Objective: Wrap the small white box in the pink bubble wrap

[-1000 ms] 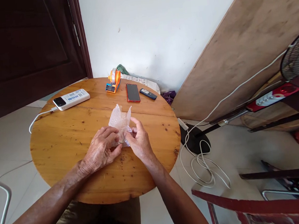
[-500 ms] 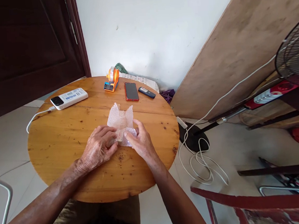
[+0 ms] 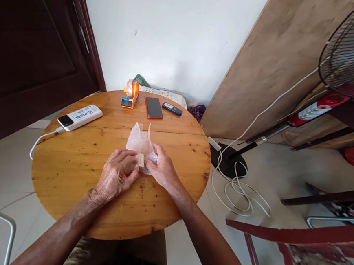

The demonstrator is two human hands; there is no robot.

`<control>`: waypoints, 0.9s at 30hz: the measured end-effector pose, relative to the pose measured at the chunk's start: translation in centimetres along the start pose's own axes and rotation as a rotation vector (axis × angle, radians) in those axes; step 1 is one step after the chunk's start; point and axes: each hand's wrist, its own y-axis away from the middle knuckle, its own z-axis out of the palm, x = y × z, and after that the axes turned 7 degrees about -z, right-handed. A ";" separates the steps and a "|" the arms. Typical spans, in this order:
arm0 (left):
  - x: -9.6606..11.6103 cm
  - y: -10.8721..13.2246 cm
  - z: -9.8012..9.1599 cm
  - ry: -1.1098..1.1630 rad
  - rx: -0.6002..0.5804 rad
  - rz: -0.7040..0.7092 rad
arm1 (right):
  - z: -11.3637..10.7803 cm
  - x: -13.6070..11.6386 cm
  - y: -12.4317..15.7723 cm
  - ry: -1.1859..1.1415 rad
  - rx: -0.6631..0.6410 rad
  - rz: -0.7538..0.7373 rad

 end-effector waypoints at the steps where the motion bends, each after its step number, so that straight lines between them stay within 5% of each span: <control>1: 0.0 0.0 0.0 0.001 -0.006 -0.003 | 0.0 -0.1 0.2 -0.013 0.013 -0.001; 11: 0.0 0.0 0.2 -0.028 -0.026 0.004 | 0.0 -1.5 0.9 -0.358 0.059 0.085; 27: 0.4 0.1 -0.7 -0.030 -0.068 -0.014 | 0.5 -2.8 0.2 -0.262 0.012 -0.008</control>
